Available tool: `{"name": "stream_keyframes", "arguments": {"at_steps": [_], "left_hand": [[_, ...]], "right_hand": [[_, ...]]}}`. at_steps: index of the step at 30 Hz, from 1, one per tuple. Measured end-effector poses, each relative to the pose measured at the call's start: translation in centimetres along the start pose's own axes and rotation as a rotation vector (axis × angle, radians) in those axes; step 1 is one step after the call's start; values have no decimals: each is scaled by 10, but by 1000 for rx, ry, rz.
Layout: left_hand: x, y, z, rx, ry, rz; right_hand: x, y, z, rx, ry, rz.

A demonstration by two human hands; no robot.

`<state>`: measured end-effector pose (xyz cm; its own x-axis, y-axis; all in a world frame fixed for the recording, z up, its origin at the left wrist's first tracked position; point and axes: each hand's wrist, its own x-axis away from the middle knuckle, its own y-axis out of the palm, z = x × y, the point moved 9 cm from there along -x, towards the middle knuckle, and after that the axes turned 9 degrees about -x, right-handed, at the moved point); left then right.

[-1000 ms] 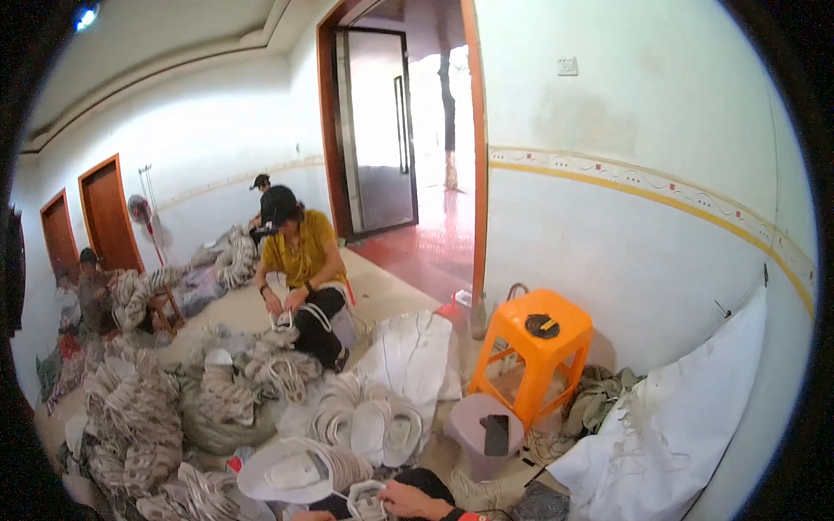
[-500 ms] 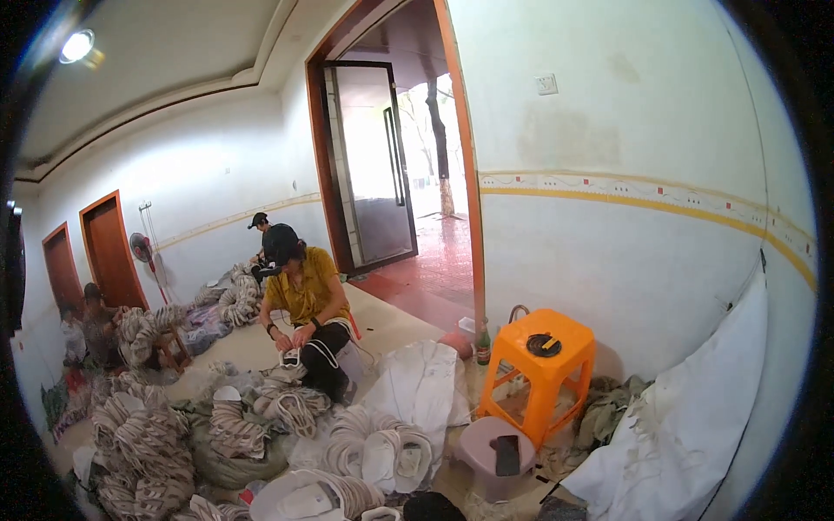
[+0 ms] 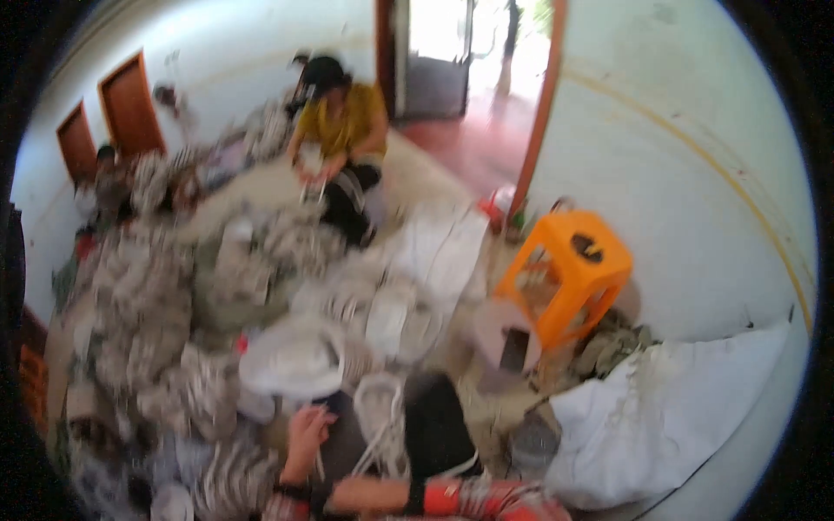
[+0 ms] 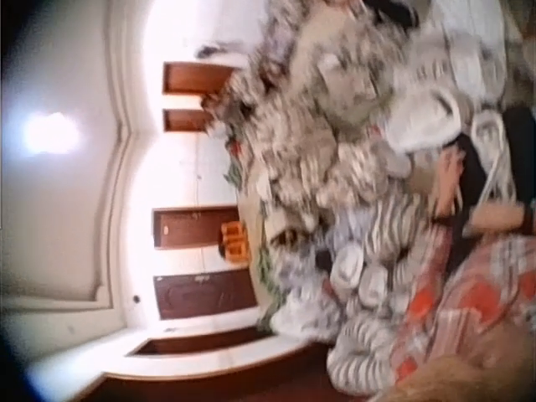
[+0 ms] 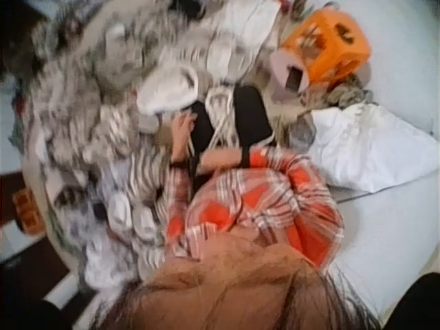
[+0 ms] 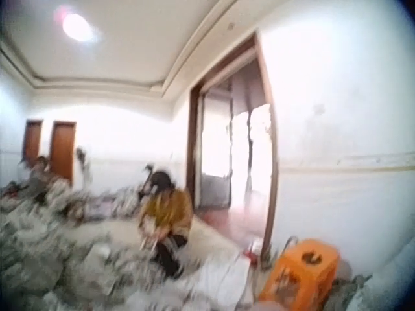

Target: Lacing or stringing together shoe upper components in a production environment.

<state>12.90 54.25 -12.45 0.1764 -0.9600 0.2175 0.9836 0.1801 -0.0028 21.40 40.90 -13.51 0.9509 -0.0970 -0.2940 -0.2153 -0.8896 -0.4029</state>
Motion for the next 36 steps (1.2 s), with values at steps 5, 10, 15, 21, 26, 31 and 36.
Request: {"name": "stream_keyframes", "arguments": {"at_steps": [5, 10, 15, 21, 26, 31, 36], "left_hand": [[0, 21, 8, -633, 158, -12], [11, 49, 20, -967, 406, -24], [12, 68, 24, -1189, 484, -69], [3, 85, 24, -1335, 537, -122], [-12, 57, -3, -825, 51, -240], [-10, 59, 1, -782, 60, -238], [22, 32, 1, -833, -9, -284]], "right_hand": [[39, -126, -17, 373, 538, 206], [57, -191, -14, 704, 554, 498], [45, -183, 7, 812, 453, 432], [38, -181, 23, 785, 466, 474], [45, -184, 42, 605, 536, 499], [46, -185, 54, 581, 549, 448], [67, -238, -5, 1037, 477, 601]]}}
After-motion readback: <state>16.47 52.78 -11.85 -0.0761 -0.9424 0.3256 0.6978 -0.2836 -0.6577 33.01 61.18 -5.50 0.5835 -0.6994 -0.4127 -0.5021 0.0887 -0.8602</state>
